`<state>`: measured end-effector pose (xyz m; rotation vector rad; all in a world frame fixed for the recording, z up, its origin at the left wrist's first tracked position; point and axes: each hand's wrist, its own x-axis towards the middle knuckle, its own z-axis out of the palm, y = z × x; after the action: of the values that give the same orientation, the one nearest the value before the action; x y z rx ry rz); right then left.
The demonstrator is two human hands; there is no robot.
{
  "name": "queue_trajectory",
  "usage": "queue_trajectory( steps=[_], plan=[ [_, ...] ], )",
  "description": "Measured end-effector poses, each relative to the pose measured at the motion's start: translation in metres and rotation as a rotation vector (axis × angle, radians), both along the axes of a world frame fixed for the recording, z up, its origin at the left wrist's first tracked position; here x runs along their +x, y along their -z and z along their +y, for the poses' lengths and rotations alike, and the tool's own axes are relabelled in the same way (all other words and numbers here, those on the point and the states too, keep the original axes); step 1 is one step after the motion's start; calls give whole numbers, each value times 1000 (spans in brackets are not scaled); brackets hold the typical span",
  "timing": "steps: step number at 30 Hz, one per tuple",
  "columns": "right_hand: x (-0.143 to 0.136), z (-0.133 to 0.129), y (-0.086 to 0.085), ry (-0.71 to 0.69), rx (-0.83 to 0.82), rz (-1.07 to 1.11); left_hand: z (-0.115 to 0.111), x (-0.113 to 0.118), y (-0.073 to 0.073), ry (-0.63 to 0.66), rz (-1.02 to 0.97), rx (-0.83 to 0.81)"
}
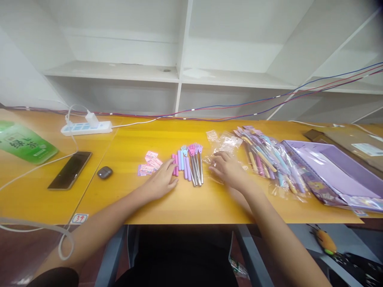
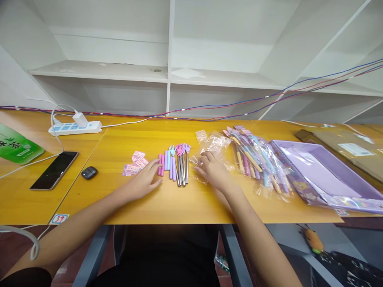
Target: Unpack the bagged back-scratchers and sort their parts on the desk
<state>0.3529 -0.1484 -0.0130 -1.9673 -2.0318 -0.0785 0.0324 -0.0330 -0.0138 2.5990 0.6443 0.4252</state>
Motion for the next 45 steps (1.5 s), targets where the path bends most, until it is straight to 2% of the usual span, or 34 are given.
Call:
queue_trajectory(
  steps=[5,8,13,16,21,22,24,26,28,31,33,36,39,42,45],
  plan=[
    [-11,-38,-6,68,-8,-55,1,-2,4,-5,-5,8],
    [-24,-58,-1,45,25,-151,2,-2,6,8,-30,25],
    [-31,-70,8,40,102,-146,2,-2,9,6,-60,18],
    [-23,-74,-4,128,219,-71,1,-3,8,6,-70,11],
    [-2,-65,-39,503,510,57,1,-2,4,0,-35,23],
    [0,-58,-43,540,542,90,0,-2,4,0,-33,24],
    [1,-43,-45,528,561,150,1,-2,3,4,-36,23],
    [-2,-26,-42,442,501,160,1,-2,3,7,-44,25],
    [-7,-12,-36,358,367,93,1,-2,4,8,-52,30],
    [-12,-5,-32,259,105,-78,2,-3,6,4,-62,34],
    [-11,-5,-36,241,-21,-164,2,-3,7,1,-65,37],
    [-6,3,-47,398,-93,-200,1,-3,6,5,-46,46],
    [-2,29,-52,616,-105,-102,0,-3,3,13,-18,52],
    [4,64,-46,774,-212,27,-1,-3,-2,16,7,55],
    [13,88,-33,798,-340,56,-2,-4,-6,13,14,54]
  ],
)
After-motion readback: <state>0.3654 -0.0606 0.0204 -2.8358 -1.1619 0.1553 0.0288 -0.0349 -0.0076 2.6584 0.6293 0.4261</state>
